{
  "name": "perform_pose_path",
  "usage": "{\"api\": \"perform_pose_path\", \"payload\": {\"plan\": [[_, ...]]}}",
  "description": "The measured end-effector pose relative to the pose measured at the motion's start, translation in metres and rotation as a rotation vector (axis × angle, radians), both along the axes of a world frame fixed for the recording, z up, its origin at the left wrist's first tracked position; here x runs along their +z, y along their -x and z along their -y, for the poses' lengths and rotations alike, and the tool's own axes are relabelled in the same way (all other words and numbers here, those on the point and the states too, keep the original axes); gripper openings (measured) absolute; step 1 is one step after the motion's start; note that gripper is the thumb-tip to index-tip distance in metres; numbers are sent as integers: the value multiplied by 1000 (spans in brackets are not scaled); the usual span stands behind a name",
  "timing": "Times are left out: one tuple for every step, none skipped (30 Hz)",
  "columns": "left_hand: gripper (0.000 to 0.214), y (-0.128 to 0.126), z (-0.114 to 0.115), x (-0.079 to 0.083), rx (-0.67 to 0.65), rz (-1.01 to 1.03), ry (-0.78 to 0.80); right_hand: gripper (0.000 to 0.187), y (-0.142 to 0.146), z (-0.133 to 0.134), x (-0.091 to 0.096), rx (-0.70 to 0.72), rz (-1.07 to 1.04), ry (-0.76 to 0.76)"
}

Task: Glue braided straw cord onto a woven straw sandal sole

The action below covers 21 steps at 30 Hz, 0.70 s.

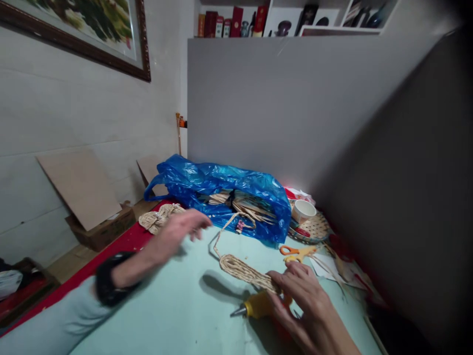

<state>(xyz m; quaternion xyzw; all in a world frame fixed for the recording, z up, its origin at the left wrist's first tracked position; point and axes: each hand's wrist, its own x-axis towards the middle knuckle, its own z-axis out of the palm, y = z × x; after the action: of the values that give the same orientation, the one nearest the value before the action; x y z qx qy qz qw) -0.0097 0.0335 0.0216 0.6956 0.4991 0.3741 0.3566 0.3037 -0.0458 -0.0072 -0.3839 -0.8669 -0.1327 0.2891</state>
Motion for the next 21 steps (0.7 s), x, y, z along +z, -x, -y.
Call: {"api": "perform_pose_path", "payload": {"plan": [[28, 20, -3, 9, 112, -44, -56, 14, 2, 1, 1, 6, -15, 0], [28, 41, -6, 15, 217, -92, -94, 14, 3, 1, 1, 13, -34, -4], [34, 61, -11, 19, 302, -141, -114, 13, 5, 2, 1, 26, -52, -1], [36, 79, -16, 21, 367, -194, -116, 12, 7, 2, 1, 37, -74, 10], [38, 95, -21, 20, 401, -243, -105, 11, 8, 2, 0, 48, -104, 18], [39, 108, -27, 16, 412, -284, -83, 11, 10, 2, 0, 53, -136, 30], [39, 119, -32, 11, 414, -316, -58, 11, 12, 3, -2, 54, -163, 42], [39, 128, -38, 4, 401, -339, -34, 10, 13, 3, -3, 48, -184, 58], [39, 134, -43, -4, 374, -356, -9, 10, 15, 4, -4, 37, -196, 76], [39, 139, -47, -12, 337, -367, 18, 9, 16, 5, -5, 27, -202, 94], [38, 144, -51, -19, 305, -376, 35, 8, 16, 5, -6, 18, -203, 116], [38, 148, -54, -26, 278, -386, 49, 8, 17, 6, -6, 9, -205, 138], [38, 152, -58, -31, 262, -399, 61, 8, 17, 7, -6, 2, -208, 156], [38, 156, -61, -34, 257, -411, 69, 8, 18, 7, -6, -3, -212, 169], [37, 159, -64, -36, 257, -429, 83, 8, 18, 7, -6, -7, -215, 179], [36, 162, -66, -37, 262, -444, 94, 8, 18, 8, -6, -11, -218, 186], [35, 163, -69, -37, 269, -456, 105, 8, 19, 8, -5, -15, -221, 193], [33, 164, -70, -37, 279, -462, 114, 8, 19, 8, -5, -18, -223, 198], [31, 163, -71, -36, 291, -459, 119, 9, 20, 8, -4, -22, -226, 201], [30, 161, -70, -34, 319, -451, 114, 10, 20, 9, -4, -24, -228, 204], [32, 159, -67, -33, 360, -436, 101, 11, 21, 9, -4, -26, -231, 206]]}}
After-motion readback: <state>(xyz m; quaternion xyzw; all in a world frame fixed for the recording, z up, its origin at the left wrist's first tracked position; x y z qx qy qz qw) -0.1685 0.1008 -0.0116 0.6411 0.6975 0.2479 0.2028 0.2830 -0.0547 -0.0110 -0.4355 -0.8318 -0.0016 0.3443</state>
